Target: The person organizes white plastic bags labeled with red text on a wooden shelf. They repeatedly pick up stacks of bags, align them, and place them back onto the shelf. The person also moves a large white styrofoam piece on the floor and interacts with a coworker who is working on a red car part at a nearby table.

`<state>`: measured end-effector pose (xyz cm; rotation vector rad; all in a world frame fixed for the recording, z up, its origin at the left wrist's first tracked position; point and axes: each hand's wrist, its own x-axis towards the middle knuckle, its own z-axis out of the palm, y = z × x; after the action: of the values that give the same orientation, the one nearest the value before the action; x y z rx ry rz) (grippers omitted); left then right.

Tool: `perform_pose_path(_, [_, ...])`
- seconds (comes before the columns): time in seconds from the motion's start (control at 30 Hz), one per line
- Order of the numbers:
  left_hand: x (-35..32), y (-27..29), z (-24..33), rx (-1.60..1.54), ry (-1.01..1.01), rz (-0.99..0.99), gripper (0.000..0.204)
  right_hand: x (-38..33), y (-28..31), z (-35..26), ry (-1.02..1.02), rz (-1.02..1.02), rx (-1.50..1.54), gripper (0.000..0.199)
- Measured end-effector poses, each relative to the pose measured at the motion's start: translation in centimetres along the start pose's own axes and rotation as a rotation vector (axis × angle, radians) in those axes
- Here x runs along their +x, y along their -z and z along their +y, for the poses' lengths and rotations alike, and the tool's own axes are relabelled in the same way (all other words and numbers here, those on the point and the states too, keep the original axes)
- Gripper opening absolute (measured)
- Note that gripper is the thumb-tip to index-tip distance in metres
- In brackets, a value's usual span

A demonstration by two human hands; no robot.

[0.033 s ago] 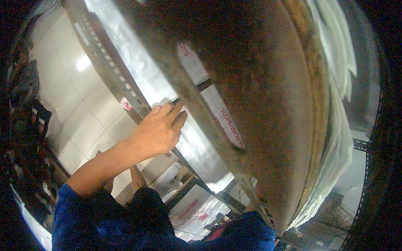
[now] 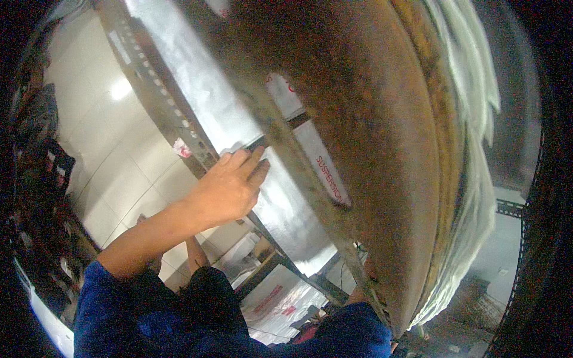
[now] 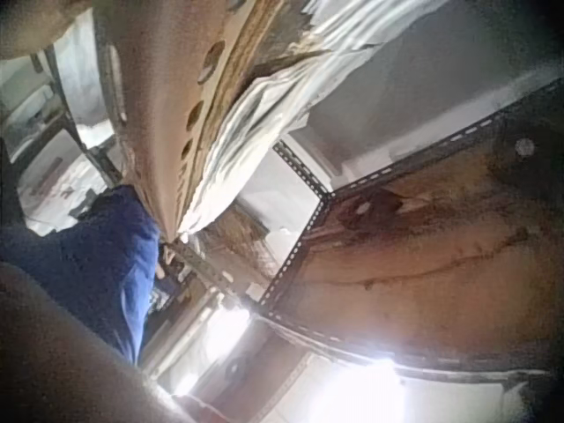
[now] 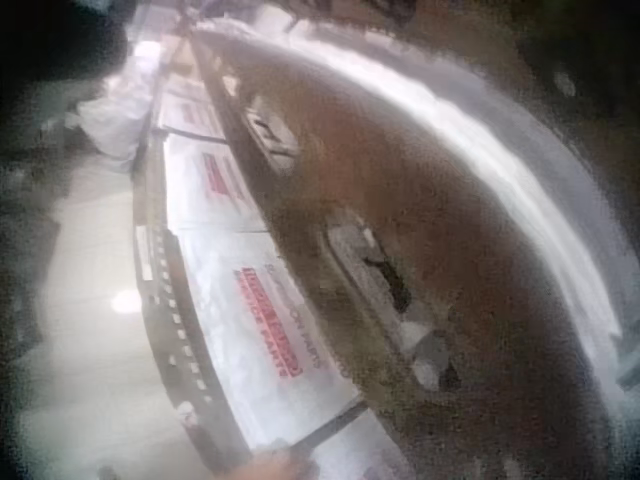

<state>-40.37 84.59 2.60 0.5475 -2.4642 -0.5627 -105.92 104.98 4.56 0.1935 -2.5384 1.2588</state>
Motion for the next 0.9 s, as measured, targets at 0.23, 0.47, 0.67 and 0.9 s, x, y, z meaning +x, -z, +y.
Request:
perform_pose_path(0.23, [-4.1, 1.6, 3.4, -0.031, 0.102, 0.127, 0.056, -15.8, -3.9, -5.3, 0.315, -0.273, -0.014, 0.044])
perform_pose_path(0.47, [-12.0, 21.3, 9.4, -0.028, 0.141, 0.137, 0.028, -51.6, 4.1, -21.5, 0.272, -1.13, 0.647, 0.035])
perform_pose_path(0.67, [-27.4, 42.5, 13.2, 0.226, 0.668, 0.531, 0.037, -71.8, 10.4, -23.5, 0.345, -1.941, 0.483, 0.029])
perform_pose_path(0.9, [-53.8, 52.5, 13.9, 0.612, 1.216, 0.888, 0.035, -80.6, 11.6, -10.8, -0.37, -1.764, -0.215, 0.024])
